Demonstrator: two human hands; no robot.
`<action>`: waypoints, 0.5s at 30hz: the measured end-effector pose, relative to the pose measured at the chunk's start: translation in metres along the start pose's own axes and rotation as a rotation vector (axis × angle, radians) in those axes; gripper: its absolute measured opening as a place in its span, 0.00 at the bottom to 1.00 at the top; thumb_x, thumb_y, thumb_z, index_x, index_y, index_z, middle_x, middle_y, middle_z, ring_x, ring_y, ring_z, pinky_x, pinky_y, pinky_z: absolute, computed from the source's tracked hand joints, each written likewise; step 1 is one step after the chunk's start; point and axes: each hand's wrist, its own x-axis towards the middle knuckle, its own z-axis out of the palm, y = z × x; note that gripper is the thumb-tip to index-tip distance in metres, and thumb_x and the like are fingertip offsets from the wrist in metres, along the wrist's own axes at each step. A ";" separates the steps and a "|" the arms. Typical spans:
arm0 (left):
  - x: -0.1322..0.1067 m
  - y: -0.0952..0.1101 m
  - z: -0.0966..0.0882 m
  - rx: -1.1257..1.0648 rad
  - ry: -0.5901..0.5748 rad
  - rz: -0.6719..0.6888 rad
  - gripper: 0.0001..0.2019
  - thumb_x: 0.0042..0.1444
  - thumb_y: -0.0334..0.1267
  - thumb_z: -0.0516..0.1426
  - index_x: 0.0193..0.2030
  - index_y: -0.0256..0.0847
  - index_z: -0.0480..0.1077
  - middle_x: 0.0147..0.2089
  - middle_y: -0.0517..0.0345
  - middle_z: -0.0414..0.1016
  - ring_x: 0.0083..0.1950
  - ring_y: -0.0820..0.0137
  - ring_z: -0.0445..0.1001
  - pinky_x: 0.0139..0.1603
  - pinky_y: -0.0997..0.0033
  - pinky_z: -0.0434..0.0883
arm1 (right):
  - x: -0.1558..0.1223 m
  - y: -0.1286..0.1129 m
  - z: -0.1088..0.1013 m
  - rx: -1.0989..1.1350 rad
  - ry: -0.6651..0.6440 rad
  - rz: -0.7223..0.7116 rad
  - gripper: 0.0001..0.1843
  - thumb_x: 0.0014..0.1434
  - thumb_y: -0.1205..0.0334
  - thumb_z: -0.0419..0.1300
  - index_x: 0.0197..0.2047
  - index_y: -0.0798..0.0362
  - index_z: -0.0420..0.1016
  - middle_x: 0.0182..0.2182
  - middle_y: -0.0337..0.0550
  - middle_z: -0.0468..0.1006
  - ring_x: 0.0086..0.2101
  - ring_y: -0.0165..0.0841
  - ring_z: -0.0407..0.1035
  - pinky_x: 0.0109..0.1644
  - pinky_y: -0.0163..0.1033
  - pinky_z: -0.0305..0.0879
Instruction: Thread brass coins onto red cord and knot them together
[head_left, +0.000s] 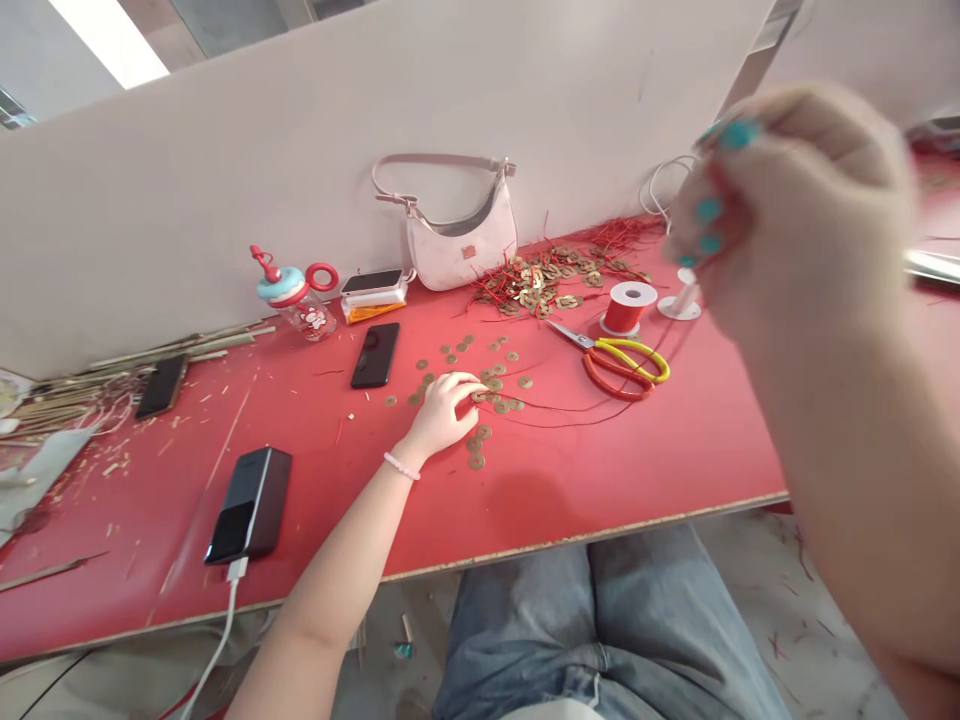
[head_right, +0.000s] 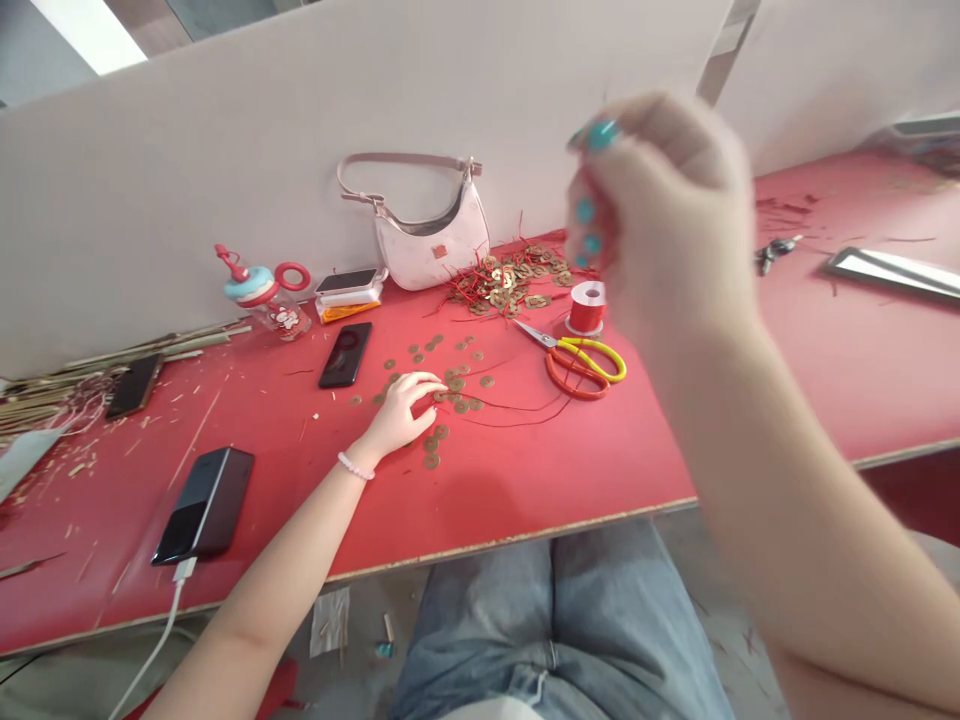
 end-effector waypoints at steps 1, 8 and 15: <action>0.000 0.002 -0.001 -0.010 -0.012 0.011 0.19 0.47 0.26 0.54 0.46 0.44 0.69 0.49 0.55 0.68 0.53 0.64 0.64 0.58 0.57 0.59 | -0.004 0.003 0.009 -0.018 -0.023 0.015 0.06 0.56 0.72 0.51 0.31 0.54 0.67 0.18 0.30 0.61 0.17 0.18 0.57 0.19 0.27 0.52; -0.002 0.010 -0.003 -0.423 0.031 -0.075 0.15 0.55 0.30 0.49 0.49 0.42 0.66 0.53 0.52 0.68 0.57 0.66 0.64 0.59 0.61 0.61 | -0.050 0.063 0.066 -0.273 -0.623 0.199 0.04 0.54 0.66 0.53 0.31 0.56 0.67 0.20 0.33 0.64 0.21 0.20 0.57 0.24 0.27 0.54; 0.002 0.006 0.004 -0.706 0.178 -0.347 0.16 0.57 0.44 0.52 0.49 0.37 0.66 0.53 0.46 0.70 0.54 0.66 0.69 0.54 0.66 0.66 | -0.088 0.123 0.093 -0.369 -0.739 0.275 0.07 0.54 0.66 0.50 0.33 0.55 0.69 0.20 0.35 0.67 0.21 0.22 0.57 0.27 0.29 0.53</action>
